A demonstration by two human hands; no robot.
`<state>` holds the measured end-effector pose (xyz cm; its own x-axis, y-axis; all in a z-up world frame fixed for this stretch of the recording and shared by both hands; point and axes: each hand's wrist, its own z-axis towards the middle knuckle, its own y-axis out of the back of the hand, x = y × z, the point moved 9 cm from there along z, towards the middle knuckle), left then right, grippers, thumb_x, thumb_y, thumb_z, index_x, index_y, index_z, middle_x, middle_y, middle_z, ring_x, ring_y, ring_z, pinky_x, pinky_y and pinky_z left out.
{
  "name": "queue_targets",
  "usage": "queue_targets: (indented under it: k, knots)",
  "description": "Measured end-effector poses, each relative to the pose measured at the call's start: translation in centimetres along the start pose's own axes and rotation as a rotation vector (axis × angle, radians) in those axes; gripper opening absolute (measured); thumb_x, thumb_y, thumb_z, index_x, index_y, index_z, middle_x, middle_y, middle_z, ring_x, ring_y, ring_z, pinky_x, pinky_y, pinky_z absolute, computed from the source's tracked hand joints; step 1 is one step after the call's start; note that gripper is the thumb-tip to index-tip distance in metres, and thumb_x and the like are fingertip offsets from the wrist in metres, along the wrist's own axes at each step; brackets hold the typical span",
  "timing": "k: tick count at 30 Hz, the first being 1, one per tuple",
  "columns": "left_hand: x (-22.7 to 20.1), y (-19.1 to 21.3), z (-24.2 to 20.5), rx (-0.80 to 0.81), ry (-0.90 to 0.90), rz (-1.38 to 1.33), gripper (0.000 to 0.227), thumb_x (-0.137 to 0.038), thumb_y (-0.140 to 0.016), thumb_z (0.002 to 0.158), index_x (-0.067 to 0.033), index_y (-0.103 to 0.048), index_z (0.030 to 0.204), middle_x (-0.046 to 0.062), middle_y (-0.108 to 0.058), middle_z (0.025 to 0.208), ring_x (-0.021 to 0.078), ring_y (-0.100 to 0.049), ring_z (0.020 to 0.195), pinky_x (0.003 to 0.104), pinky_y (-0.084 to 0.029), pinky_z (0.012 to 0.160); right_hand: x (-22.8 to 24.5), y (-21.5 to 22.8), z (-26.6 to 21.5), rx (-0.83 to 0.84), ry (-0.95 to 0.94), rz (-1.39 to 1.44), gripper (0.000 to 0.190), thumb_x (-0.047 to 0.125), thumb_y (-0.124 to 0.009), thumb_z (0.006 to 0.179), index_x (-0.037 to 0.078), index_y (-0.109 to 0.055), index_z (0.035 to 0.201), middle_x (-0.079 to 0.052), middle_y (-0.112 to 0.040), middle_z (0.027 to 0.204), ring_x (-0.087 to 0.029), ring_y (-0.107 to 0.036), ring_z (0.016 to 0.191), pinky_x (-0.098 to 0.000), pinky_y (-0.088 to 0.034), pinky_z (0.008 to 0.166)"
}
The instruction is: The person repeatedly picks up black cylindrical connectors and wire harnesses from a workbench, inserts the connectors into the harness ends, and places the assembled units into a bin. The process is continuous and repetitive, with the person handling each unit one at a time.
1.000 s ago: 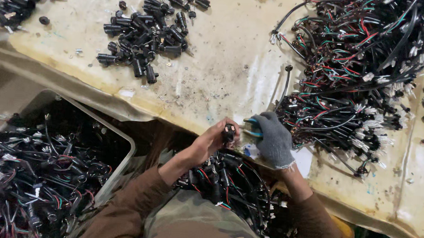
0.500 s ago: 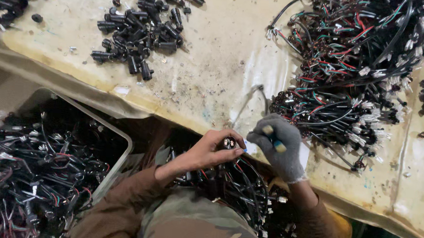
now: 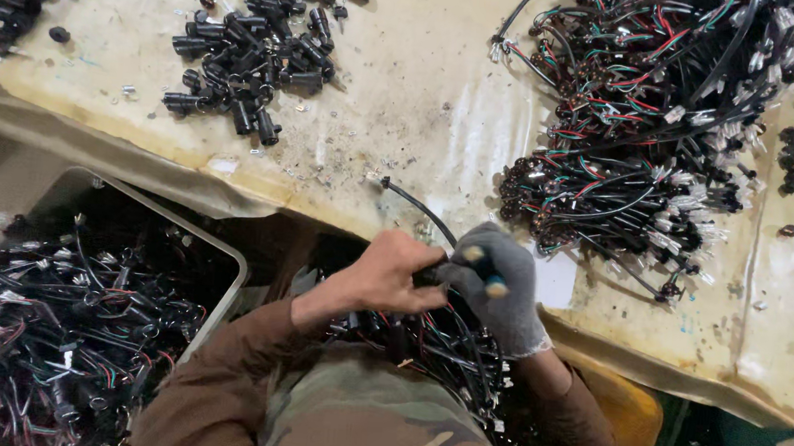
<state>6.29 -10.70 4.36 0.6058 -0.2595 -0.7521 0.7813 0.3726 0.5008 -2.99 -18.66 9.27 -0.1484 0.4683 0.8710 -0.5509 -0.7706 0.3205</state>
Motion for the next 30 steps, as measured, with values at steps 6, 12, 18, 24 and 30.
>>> queue_targets:
  k: [6,12,18,24,30]
  knots:
    - [-4.4,-2.4,-1.6,-0.022,-0.150,0.027,0.024,-0.027,-0.080,0.077,-0.0109,-0.069,0.090,0.007,-0.066,0.071,0.0311,-0.066,0.062,0.042,-0.047,0.052,-0.9,0.3,-3.2,0.003,-0.172,1.292,0.046,0.051,-0.073,0.093,0.014,-0.047,0.082,-0.001,-0.049,0.069,-0.013,-0.045,0.053,-0.0287,-0.042,0.055]
    - [-4.2,-4.2,-3.2,0.024,-0.106,-0.078,0.026,-0.028,-0.081,0.078,-0.0096,-0.070,0.092,0.009,-0.065,0.073,0.0328,-0.066,0.062,0.042,-0.051,0.055,-0.6,-1.8,-4.7,0.033,-0.132,1.323,0.051,0.058,-0.067,0.096,0.014,-0.048,0.079,0.002,-0.046,0.064,-0.012,-0.044,0.052,-0.0290,-0.041,0.049]
    - [-3.8,-5.2,-2.9,0.090,-0.031,-0.116,0.024,-0.029,-0.076,0.080,-0.0091,-0.068,0.090,0.010,-0.066,0.077,0.0331,-0.068,0.070,0.043,-0.053,0.061,-1.8,-1.5,-6.2,0.020,-0.170,1.118,0.047,0.052,-0.067,0.099,0.012,-0.049,0.082,-0.001,-0.048,0.071,-0.014,-0.042,0.057,-0.0303,-0.039,0.054]
    - [-5.5,0.9,-2.2,0.413,-0.244,-0.356,0.027,-0.027,-0.069,0.083,-0.0080,-0.071,0.101,0.007,-0.068,0.089,0.0277,-0.068,0.087,0.040,-0.047,0.081,-3.9,9.7,0.5,-0.303,-0.072,0.157,0.034,0.039,-0.069,0.102,0.009,-0.055,0.092,-0.004,-0.060,0.076,-0.011,-0.051,0.060,-0.0256,-0.043,0.053]
    - [-4.5,-3.2,-6.0,0.710,-0.241,0.079,0.051,-0.031,-0.072,0.085,-0.0084,-0.065,0.131,0.014,-0.061,0.118,0.0338,-0.058,0.111,0.044,-0.047,0.091,-13.1,11.9,8.7,0.043,-0.265,-1.096,0.046,0.036,-0.095,0.079,0.003,-0.068,0.095,-0.016,-0.073,0.083,-0.029,-0.069,0.074,-0.0381,-0.054,0.066]
